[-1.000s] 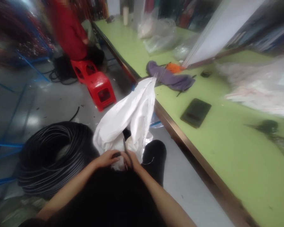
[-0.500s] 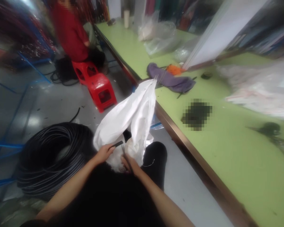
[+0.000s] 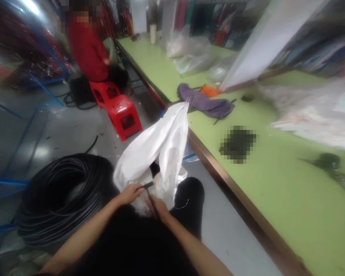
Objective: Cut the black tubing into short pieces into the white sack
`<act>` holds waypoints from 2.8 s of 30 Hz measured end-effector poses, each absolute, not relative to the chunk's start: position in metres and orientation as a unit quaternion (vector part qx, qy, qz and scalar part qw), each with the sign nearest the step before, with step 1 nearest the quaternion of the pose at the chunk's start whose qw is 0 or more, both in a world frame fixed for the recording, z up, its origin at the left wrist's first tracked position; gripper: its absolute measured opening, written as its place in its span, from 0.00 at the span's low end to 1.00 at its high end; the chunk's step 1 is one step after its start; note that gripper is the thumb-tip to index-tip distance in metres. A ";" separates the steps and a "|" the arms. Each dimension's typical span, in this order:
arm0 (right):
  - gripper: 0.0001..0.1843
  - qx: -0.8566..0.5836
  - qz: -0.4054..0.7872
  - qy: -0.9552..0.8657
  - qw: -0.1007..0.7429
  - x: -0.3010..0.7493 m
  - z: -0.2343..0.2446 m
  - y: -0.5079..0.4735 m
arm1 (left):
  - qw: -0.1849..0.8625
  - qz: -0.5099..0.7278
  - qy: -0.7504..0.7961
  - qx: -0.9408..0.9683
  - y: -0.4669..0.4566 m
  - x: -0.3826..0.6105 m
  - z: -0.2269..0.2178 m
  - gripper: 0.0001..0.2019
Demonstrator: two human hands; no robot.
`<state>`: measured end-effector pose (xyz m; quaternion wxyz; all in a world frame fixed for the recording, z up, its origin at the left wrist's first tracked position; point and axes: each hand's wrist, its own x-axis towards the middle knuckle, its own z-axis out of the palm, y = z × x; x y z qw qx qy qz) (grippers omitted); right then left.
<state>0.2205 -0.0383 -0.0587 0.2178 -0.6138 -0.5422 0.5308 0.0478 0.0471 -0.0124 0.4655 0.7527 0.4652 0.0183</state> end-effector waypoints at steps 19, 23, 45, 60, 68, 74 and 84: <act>0.24 -0.573 0.580 -0.496 0.300 0.220 -0.049 -0.025 | 0.463 -0.020 0.403 0.790 0.034 0.050 -0.018 0.16; 0.22 -0.575 0.593 -0.468 0.313 0.220 -0.046 -0.022 | 0.486 0.012 0.380 0.787 0.028 0.044 -0.018 0.14; 0.23 -0.556 0.588 -0.543 0.224 0.231 -0.042 -0.030 | 0.396 0.142 0.483 0.768 0.045 0.040 -0.019 0.16; 0.22 -0.609 0.540 -0.523 0.252 0.220 -0.056 -0.029 | 0.418 0.026 0.515 0.748 0.047 0.058 -0.029 0.16; 0.28 -0.621 0.528 -0.520 0.256 0.225 -0.064 -0.026 | 0.433 0.030 0.494 0.753 0.050 0.060 -0.032 0.17; 0.28 -0.596 0.611 -0.421 0.307 0.223 -0.064 -0.024 | 0.458 0.025 0.461 0.760 0.033 0.060 -0.021 0.17; 0.26 -0.609 0.583 -0.420 0.336 0.229 -0.049 -0.016 | 0.447 0.024 0.456 0.769 0.014 0.035 -0.014 0.17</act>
